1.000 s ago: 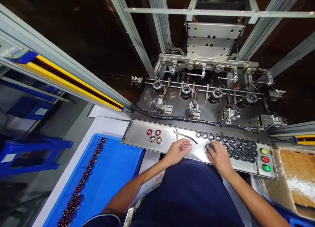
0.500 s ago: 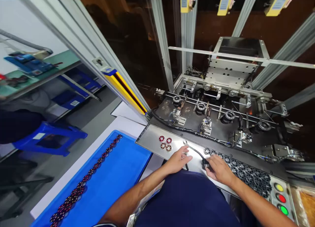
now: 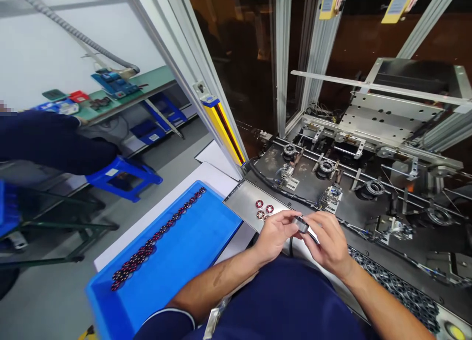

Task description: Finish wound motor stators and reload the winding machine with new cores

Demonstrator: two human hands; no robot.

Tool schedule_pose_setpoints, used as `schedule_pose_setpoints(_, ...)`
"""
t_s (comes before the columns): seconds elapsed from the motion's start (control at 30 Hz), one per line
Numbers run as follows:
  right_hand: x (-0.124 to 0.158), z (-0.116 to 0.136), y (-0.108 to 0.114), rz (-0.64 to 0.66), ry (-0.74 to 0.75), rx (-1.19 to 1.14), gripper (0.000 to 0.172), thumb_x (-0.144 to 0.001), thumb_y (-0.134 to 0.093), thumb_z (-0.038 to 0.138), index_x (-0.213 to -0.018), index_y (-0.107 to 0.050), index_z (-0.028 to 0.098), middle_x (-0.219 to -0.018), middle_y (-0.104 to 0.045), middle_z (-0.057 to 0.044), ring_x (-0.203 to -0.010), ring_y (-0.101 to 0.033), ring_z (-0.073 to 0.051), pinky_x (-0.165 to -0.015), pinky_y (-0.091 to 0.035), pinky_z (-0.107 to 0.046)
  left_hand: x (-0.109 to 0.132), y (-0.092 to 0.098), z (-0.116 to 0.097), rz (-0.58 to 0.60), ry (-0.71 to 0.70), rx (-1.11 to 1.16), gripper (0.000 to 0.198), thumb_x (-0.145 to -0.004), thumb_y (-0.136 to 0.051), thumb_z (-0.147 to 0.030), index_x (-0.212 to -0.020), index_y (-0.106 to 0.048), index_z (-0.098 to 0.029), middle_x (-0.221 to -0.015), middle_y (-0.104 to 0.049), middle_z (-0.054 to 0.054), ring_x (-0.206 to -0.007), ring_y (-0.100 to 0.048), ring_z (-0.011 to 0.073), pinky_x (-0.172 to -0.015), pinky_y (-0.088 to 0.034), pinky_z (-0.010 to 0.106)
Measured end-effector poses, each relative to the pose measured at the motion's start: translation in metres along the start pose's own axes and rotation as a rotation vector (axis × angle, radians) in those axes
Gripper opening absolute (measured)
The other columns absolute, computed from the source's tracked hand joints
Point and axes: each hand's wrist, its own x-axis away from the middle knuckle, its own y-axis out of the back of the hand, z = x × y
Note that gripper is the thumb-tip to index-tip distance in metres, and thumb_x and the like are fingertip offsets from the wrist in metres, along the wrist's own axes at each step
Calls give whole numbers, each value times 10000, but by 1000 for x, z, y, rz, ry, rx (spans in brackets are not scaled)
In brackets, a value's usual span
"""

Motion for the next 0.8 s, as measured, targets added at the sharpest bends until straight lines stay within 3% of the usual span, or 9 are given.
schedule_pose_setpoints(0.13,-6,3,3,-34,7,-66,565,-824,-679,90,-1362,-532,183,-1036,-662,-145,-952,-627,-261,-793,-567,-458,0,2,-3,-37,-64,-40,564,-608,-907,-462,-1067,-745,-177,-921,-706,57,-841,-665,155,-747,-562,253)
schedule_pose_setpoints(0.2,-11,4,11,41,-45,-157,494,-848,-665,95,-1327,-573,176,-1163,-636,-168,-1051,-623,-259,-846,-571,-441,0,4,-7,-29,-75,-81,517,-618,-912,-408,-1052,-766,-167,-931,-728,71,-851,-667,157,-770,-554,254)
schedule_pose_setpoints(0.33,-26,-2,32,315,-274,-489,265,-950,-554,141,-1137,-709,245,-1472,-501,-121,-1267,-573,-240,-1000,-529,-409,4,9,-27,89,-82,-242,468,-622,-916,-289,-1054,-787,-159,-948,-757,100,-767,-669,157,-701,-552,256)
schedule_pose_setpoints(0.4,-33,-6,39,465,-380,-637,201,-971,-553,219,-1024,-746,240,-1522,-467,-101,-1321,-545,-249,-1070,-482,-421,5,12,-38,194,-151,-426,467,-671,-887,-296,-1110,-775,-183,-1033,-764,117,-869,-698,197,-782,-566,288)
schedule_pose_setpoints(0.5,-43,-8,44,710,-465,-819,243,-979,-554,337,-944,-757,209,-1538,-457,-110,-1420,-442,-271,-1155,-384,-459,4,15,-51,333,-241,-672,451,-715,-856,-312,-1148,-762,-223,-1095,-769,115,-1033,-710,250,-947,-544,347)
schedule_pose_setpoints(0.6,-55,-9,47,870,-420,-916,300,-991,-523,378,-954,-745,180,-1522,-477,-130,-1472,-361,-259,-1187,-334,-461,2,19,-54,400,-227,-757,441,-692,-869,-314,-1116,-774,-236,-1067,-781,101,-1033,-720,262,-966,-546,364)
schedule_pose_setpoints(0.7,-71,-33,48,910,-366,-879,328,-997,-500,397,-948,-733,171,-1551,-438,-120,-1464,-377,-244,-1180,-354,-433,-3,25,-48,307,-143,-677,586,-661,-890,-329,-1212,-721,-219,-1075,-777,105,-943,-737,246,-888,-587,349)
schedule_pose_setpoints(0.8,-91,-100,43,809,-343,-538,363,-1005,-457,443,-1026,-736,212,-1593,-381,-61,-1449,-402,-231,-1193,-348,-432,-10,37,-39,23,-131,-588,578,-742,-835,-323,-1273,-657,-180,-1137,-753,133,-926,-740,225,-854,-600,333)
